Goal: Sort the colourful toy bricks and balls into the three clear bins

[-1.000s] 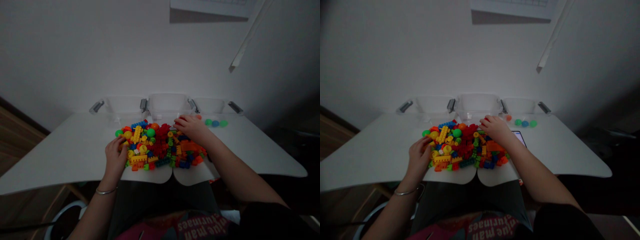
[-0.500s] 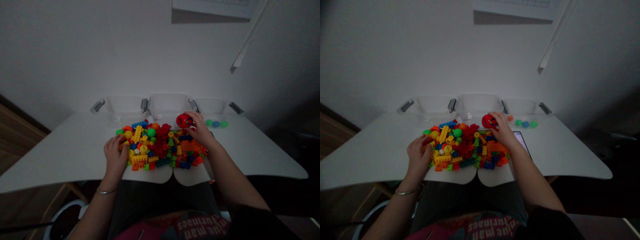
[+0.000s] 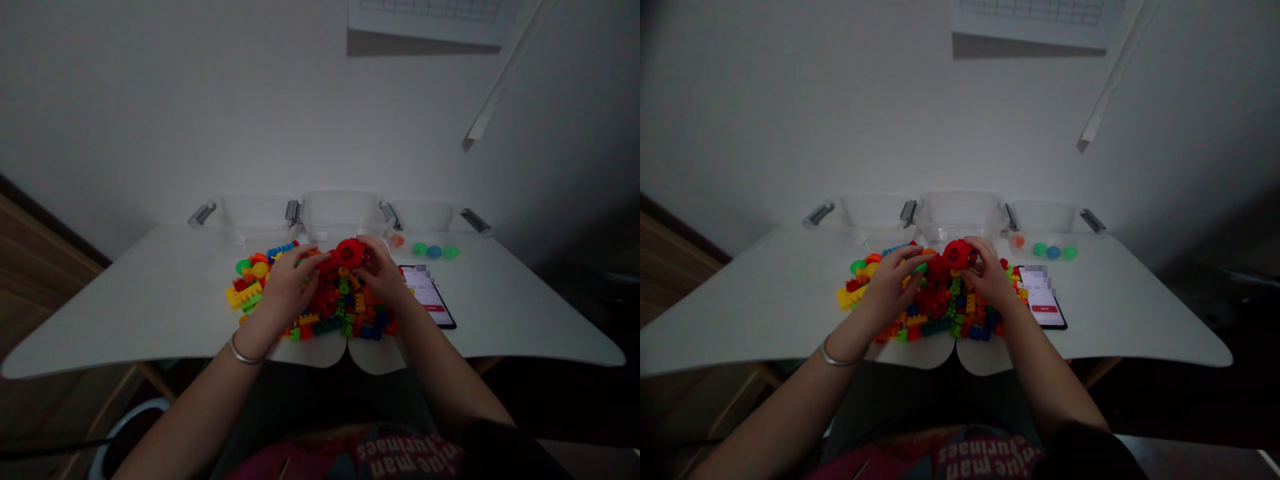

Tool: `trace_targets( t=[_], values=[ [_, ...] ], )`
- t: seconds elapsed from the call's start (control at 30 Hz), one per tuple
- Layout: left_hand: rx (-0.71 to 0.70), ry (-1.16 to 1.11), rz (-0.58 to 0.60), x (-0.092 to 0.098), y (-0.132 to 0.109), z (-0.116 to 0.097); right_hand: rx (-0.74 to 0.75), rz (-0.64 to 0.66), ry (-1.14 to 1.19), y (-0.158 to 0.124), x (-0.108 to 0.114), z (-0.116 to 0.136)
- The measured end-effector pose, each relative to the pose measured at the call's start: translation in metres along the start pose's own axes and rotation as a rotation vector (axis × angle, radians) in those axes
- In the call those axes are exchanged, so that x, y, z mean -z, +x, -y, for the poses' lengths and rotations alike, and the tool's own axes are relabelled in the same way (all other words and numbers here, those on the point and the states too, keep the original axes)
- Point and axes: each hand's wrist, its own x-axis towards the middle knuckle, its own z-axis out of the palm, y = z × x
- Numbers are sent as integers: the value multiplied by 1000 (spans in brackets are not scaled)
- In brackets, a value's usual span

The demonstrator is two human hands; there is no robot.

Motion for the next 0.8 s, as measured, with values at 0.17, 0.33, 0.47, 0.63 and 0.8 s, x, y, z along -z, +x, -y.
trace_targets(
  t=[0.17, 0.33, 0.47, 0.63, 0.8],
  values=[
    [-43, 125, 148, -13, 24, -6, 5, 1, -67, 1, 0, 11],
    [-97, 299, 219, -17, 33, -9, 76, 9, -190, 4, 1, 17],
    [-86, 352, 191, -22, 34, -10, 104, 6, -249, 5, 0, 19],
    [-30, 303, 188, -28, 35, -5, 99, 9, -244, 6, -3, 18],
    [-29, 263, 210, -27, 38, -1, 94, 16, -220, 7, -5, 17]
  ],
)
